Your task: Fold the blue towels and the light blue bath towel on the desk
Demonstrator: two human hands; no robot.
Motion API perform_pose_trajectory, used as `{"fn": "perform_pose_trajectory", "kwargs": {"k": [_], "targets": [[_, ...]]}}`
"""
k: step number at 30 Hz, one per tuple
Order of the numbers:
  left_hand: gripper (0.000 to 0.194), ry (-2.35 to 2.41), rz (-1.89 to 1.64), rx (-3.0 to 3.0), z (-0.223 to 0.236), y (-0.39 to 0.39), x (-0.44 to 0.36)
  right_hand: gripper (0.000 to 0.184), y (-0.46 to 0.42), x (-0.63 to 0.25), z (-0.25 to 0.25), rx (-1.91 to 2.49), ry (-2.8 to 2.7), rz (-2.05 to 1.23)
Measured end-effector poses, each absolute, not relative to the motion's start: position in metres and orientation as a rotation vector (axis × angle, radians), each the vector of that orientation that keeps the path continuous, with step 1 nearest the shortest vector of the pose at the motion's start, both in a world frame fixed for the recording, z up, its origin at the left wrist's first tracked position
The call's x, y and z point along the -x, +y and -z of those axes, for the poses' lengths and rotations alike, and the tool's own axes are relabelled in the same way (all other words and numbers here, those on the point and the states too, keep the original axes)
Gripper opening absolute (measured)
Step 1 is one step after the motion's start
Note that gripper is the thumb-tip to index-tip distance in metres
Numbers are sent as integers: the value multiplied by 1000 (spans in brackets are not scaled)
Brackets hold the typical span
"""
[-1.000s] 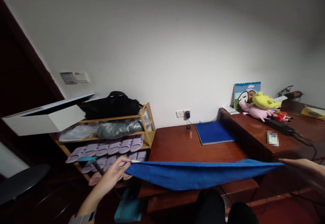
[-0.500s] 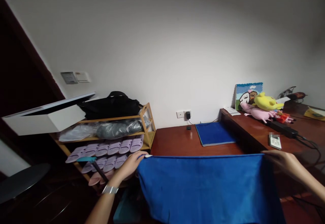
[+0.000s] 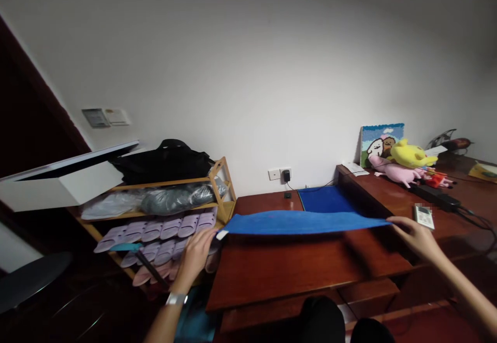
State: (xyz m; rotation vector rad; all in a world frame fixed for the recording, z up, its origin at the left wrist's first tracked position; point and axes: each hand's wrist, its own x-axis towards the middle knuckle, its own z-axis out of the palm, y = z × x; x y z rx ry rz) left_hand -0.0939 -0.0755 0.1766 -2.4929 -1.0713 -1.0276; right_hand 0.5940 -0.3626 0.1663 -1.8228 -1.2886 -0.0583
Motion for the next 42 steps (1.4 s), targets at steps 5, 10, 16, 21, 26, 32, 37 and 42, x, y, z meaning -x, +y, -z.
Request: {"fn": "perform_pose_trajectory", "kwargs": {"k": [5, 10, 16, 21, 26, 32, 37, 42], "targets": [[46, -1204, 674, 2566, -56, -118, 105, 42, -370, -581, -50, 1909, -1259, -80], [54, -1227, 437, 2603, 24, -147, 112, 38, -377, -568, 37, 1965, -1267, -197], [42, -1080, 577, 2544, 40, -150, 128, 43, -389, -572, 67, 1976, -1304, -165], [37, -1046, 585, 2502, 46, -164, 150, 41, -391, -579, 64, 2038, -1397, -167], [36, -1157, 652, 2509, 35, -156, 153, 43, -369, -586, 50, 2105, -1432, -67], [37, -1346, 696, 2605, 3, -81, 76, 50, -287, -569, 29, 2102, -1484, -84], [47, -1449, 508, 2638, 12, -12, 26, 58, -211, -555, 30, 2177, -1594, -71], [53, -1468, 331, 2648, 34, 15, 35, 62, -181, -562, 55, 2338, -1631, -120]]}}
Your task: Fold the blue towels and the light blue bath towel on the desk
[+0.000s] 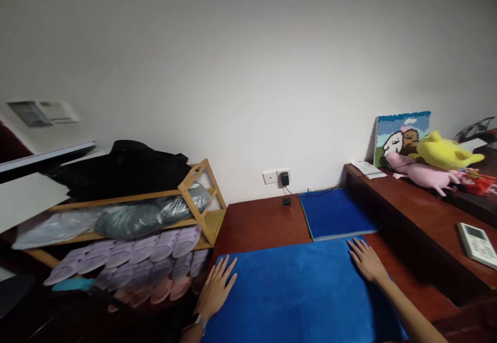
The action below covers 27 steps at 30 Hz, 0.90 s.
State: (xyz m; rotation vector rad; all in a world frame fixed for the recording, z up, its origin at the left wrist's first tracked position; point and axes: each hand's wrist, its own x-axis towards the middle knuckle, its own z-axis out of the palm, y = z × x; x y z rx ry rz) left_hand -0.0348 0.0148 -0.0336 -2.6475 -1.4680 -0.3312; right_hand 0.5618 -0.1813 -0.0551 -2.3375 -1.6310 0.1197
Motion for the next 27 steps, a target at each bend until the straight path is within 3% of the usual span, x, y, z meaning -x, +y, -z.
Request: {"fn": "perform_pose_trajectory", "kwargs": {"k": [6, 18, 23, 27], "targets": [[55, -1477, 351, 2619, 41, 11, 51, 65, -188, -566, 76, 2423, -1600, -58], [59, -1727, 418, 2464, 30, -1, 21, 70, -195, -558, 70, 2637, -1435, -76], [63, -1747, 421, 2491, 35, -3, 18, 68, -160, -473, 36, 2406, -1634, 25], [63, -1776, 367, 2516, 36, 0, 21, 67, -132, -383, 20, 2046, -1940, -201]]}}
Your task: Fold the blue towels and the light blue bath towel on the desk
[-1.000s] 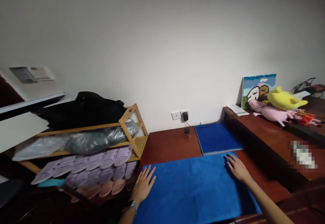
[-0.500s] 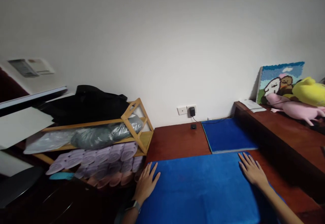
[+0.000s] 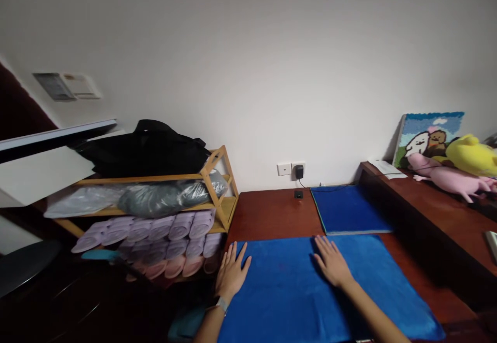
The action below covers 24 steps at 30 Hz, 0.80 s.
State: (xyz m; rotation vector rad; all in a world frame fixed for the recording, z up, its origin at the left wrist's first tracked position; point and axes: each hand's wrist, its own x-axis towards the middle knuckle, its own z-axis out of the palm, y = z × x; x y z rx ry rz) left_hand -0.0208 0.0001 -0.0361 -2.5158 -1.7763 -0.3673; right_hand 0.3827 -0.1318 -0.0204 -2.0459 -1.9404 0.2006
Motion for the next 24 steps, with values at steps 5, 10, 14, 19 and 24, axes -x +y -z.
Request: {"fn": "perform_pose_trajectory", "kwargs": {"k": [5, 10, 14, 19, 24], "targets": [[66, -1746, 347, 2527, 42, 7, 29, 67, -136, -389, 30, 2090, -1931, -319], [66, -1725, 375, 2512, 46, 10, 32, 62, -168, -504, 45, 2326, -1741, -189], [63, -1706, 418, 2518, 45, 9, 31, 67, -185, -581, 60, 2412, -1655, -140], [61, -1712, 403, 2529, 41, 7, 29, 72, -191, -601, 74, 2381, -1664, -60], [61, -1745, 393, 2552, 35, 1, 25, 62, -182, -587, 45, 2549, -1652, -26]]}}
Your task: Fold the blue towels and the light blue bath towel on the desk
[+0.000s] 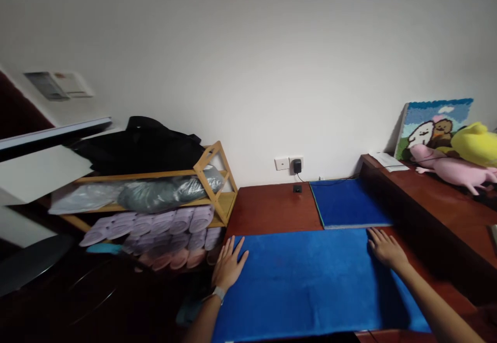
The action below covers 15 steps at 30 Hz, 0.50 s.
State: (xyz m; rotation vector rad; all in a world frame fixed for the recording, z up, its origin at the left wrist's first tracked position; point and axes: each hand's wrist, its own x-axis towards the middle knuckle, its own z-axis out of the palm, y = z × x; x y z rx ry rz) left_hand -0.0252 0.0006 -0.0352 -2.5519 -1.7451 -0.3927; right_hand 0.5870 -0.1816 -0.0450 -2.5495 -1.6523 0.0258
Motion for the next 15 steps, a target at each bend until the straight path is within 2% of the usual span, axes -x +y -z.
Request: {"fn": "perform_pose_trajectory", "kwargs": {"k": [5, 11, 15], "targets": [[61, -1776, 397, 2547, 31, -5, 23, 53, -146, -500, 19, 2351, -1833, 92], [62, -1786, 389, 2555, 33, -4, 26, 69, -109, -326, 15, 1867, -2080, -294], [60, -1761, 421, 2541, 39, 0, 29, 71, -109, -311, 21, 1888, -2090, -354]]}}
